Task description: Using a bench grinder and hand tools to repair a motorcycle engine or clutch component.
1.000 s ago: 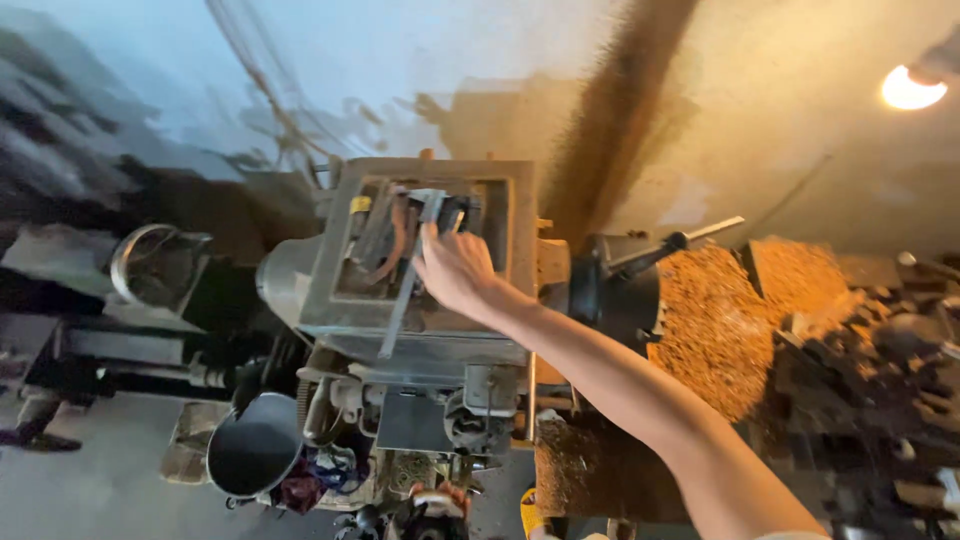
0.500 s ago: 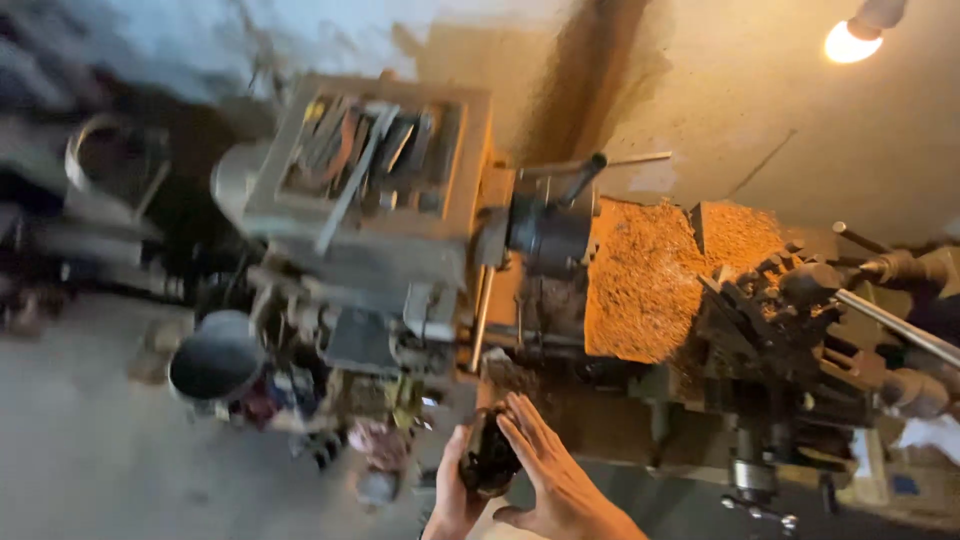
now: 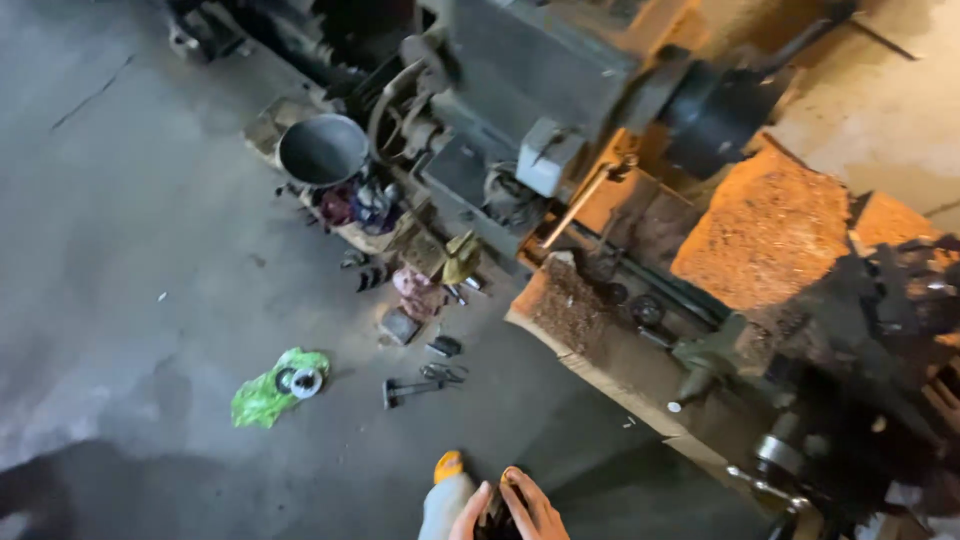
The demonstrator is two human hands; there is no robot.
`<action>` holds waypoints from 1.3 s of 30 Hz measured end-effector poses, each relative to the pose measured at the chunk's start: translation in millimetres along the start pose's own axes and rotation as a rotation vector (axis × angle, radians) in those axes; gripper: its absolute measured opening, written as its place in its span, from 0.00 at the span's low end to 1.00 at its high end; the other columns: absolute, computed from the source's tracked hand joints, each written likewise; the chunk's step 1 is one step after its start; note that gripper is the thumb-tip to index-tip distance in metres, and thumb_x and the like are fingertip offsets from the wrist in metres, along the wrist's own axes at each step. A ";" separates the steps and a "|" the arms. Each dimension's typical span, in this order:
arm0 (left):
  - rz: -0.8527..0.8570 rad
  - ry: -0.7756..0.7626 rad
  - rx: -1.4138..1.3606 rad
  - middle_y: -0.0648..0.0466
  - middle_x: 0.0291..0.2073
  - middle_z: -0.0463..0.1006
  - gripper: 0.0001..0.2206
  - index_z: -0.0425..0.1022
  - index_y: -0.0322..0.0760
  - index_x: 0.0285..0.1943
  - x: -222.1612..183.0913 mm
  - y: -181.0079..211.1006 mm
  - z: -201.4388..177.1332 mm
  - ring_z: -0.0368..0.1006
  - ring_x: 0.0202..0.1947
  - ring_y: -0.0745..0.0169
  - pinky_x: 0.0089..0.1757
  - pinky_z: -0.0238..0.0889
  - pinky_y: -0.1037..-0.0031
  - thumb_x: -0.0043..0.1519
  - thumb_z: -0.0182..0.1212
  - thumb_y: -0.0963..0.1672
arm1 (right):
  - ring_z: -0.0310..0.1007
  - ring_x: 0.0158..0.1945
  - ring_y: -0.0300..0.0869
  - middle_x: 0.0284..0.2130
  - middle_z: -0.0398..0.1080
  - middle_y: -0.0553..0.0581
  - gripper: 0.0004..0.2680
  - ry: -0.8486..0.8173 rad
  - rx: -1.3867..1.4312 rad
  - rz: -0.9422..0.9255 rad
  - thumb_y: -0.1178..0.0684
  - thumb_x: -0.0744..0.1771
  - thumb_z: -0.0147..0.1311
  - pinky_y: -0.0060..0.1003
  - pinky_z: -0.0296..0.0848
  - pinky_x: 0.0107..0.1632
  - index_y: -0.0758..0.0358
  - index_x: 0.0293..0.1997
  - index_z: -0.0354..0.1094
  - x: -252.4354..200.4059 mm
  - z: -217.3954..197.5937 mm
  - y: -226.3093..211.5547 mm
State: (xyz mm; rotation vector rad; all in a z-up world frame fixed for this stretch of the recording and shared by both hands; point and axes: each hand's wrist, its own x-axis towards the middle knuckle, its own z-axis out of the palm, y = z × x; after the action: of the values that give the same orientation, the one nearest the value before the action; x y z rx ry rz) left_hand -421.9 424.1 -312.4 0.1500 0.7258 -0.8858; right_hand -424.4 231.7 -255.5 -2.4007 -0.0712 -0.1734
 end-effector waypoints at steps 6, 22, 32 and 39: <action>0.083 0.075 -0.014 0.43 0.54 0.79 0.20 0.73 0.21 0.61 16.8 90.4 -69.4 0.74 0.54 0.56 0.58 0.62 0.69 0.66 0.51 0.44 | 0.74 0.60 0.53 0.61 0.68 0.63 0.17 0.004 -0.134 -0.202 0.53 0.66 0.52 0.47 0.74 0.57 0.55 0.63 0.68 -7.1 81.1 -56.8; 0.582 0.620 1.535 0.42 0.42 0.85 0.18 0.76 0.30 0.56 104.2 447.1 -370.0 0.82 0.43 0.54 0.44 0.74 0.69 0.66 0.57 0.49 | 0.53 0.65 0.68 0.63 0.52 0.76 0.42 -1.089 -0.111 -0.313 0.54 0.52 0.69 0.67 0.65 0.58 0.68 0.74 0.49 168.1 506.5 54.8; 0.806 0.594 1.279 0.46 0.49 0.85 0.19 0.75 0.27 0.61 214.1 505.8 -550.5 0.80 0.49 0.59 0.47 0.71 0.71 0.67 0.56 0.47 | 0.59 0.65 0.65 0.66 0.55 0.75 0.42 -1.143 -0.536 -0.915 0.43 0.53 0.74 0.61 0.68 0.56 0.61 0.73 0.52 133.6 697.5 221.7; 0.483 0.608 1.486 0.49 0.47 0.85 0.20 0.74 0.30 0.61 196.4 471.4 -507.8 0.82 0.48 0.63 0.48 0.73 0.71 0.64 0.59 0.47 | 0.57 0.66 0.66 0.65 0.54 0.74 0.38 -0.926 -0.379 -0.885 0.42 0.56 0.71 0.65 0.64 0.59 0.60 0.71 0.51 112.3 717.9 213.6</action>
State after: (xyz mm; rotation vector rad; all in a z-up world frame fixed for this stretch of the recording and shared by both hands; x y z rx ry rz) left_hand -248.7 803.5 -899.6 1.8918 0.3947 -0.7400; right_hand -216.4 555.6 -907.8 -2.4284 -1.6332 0.5830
